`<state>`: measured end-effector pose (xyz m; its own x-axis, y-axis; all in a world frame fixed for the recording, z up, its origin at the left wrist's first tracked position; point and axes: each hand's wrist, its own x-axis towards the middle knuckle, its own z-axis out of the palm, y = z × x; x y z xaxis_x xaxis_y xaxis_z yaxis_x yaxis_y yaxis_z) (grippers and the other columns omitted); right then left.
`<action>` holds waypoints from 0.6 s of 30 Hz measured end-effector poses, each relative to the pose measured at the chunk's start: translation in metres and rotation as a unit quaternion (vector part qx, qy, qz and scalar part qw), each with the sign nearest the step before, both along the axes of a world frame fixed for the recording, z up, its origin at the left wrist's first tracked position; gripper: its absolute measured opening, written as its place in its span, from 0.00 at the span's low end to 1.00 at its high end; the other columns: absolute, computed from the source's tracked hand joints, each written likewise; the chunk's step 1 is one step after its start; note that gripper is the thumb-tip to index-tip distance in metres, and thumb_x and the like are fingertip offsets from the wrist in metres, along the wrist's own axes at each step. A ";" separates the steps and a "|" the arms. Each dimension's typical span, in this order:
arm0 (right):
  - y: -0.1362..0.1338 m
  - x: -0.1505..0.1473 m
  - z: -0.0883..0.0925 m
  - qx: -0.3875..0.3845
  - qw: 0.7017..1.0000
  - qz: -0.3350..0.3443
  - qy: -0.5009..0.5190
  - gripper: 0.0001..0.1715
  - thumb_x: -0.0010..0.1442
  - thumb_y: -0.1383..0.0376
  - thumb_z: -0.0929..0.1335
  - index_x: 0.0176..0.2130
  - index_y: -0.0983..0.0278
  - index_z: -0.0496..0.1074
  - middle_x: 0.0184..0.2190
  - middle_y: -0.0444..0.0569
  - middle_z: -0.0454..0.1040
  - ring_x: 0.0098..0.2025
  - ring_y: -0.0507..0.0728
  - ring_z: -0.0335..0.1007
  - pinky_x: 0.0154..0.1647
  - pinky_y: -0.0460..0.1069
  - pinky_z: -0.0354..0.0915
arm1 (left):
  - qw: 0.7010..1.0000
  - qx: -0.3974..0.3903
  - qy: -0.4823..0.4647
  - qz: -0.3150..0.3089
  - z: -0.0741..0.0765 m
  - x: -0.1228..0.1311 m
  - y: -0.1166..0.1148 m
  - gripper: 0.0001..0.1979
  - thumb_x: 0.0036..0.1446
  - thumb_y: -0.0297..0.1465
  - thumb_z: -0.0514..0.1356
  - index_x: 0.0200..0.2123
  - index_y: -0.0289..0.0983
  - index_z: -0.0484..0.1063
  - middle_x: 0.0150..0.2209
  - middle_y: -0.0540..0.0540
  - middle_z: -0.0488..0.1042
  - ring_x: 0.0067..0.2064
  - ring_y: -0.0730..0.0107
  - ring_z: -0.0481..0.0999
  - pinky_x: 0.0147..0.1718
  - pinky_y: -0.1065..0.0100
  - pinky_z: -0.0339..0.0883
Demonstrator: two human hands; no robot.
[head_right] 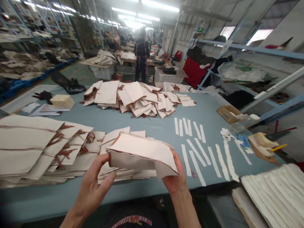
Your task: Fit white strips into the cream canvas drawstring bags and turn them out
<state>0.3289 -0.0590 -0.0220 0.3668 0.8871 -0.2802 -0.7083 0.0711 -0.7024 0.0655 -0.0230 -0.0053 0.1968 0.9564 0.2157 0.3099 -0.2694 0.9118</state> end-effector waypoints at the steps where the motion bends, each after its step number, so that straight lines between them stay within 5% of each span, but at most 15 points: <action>1: -0.007 0.009 -0.002 -0.011 1.000 0.008 0.012 0.15 0.57 0.59 0.76 0.45 0.58 0.82 0.43 0.46 0.87 0.52 0.64 0.83 0.57 0.59 0.78 | 1.000 -0.008 0.005 -0.013 0.005 0.011 -0.003 0.14 0.62 0.38 0.63 0.48 0.38 0.77 0.46 0.42 0.80 0.48 0.54 0.78 0.51 0.60 0.71; 6: -0.053 0.047 -0.019 -0.088 0.993 0.064 0.051 0.18 0.52 0.56 0.79 0.42 0.61 0.84 0.37 0.48 0.87 0.48 0.67 0.84 0.54 0.60 0.77 | 0.986 -0.123 -0.019 -0.110 0.020 0.052 -0.009 0.18 0.65 0.41 0.61 0.51 0.36 0.78 0.46 0.40 0.82 0.46 0.55 0.79 0.48 0.61 0.73; 10: -0.099 0.068 -0.039 -0.157 0.979 0.117 -0.061 0.20 0.56 0.48 0.76 0.36 0.61 0.82 0.32 0.49 0.84 0.39 0.63 0.81 0.45 0.55 0.75 | 0.964 -0.169 -0.029 -0.201 0.030 0.073 -0.011 0.14 0.66 0.41 0.62 0.44 0.36 0.79 0.39 0.44 0.81 0.41 0.60 0.77 0.40 0.66 0.71; 12: -0.116 0.078 -0.046 -0.194 0.939 0.192 -0.209 0.27 0.59 0.41 0.72 0.32 0.62 0.80 0.28 0.49 0.81 0.32 0.60 0.76 0.36 0.53 0.71 | 0.952 -0.181 -0.029 -0.247 0.034 0.082 -0.012 0.14 0.67 0.41 0.61 0.38 0.36 0.79 0.34 0.47 0.78 0.36 0.65 0.74 0.36 0.69 0.67; 15: -0.127 0.092 -0.047 -0.251 0.835 0.278 -0.402 0.30 0.60 0.40 0.69 0.25 0.61 0.72 0.21 0.46 0.72 0.26 0.57 0.67 0.29 0.51 0.62 | 0.949 -0.164 0.009 -0.270 0.041 0.091 -0.013 0.14 0.66 0.39 0.62 0.31 0.36 0.75 0.28 0.51 0.71 0.31 0.70 0.68 0.31 0.70 0.61; 18: -0.123 0.099 -0.028 -0.280 0.793 0.206 -0.500 0.22 0.61 0.46 0.70 0.31 0.61 0.74 0.28 0.46 0.75 0.32 0.58 0.69 0.36 0.51 0.62 | 0.947 -0.130 0.060 -0.289 0.047 0.092 -0.014 0.16 0.65 0.38 0.62 0.27 0.37 0.71 0.26 0.53 0.68 0.30 0.71 0.65 0.30 0.70 0.58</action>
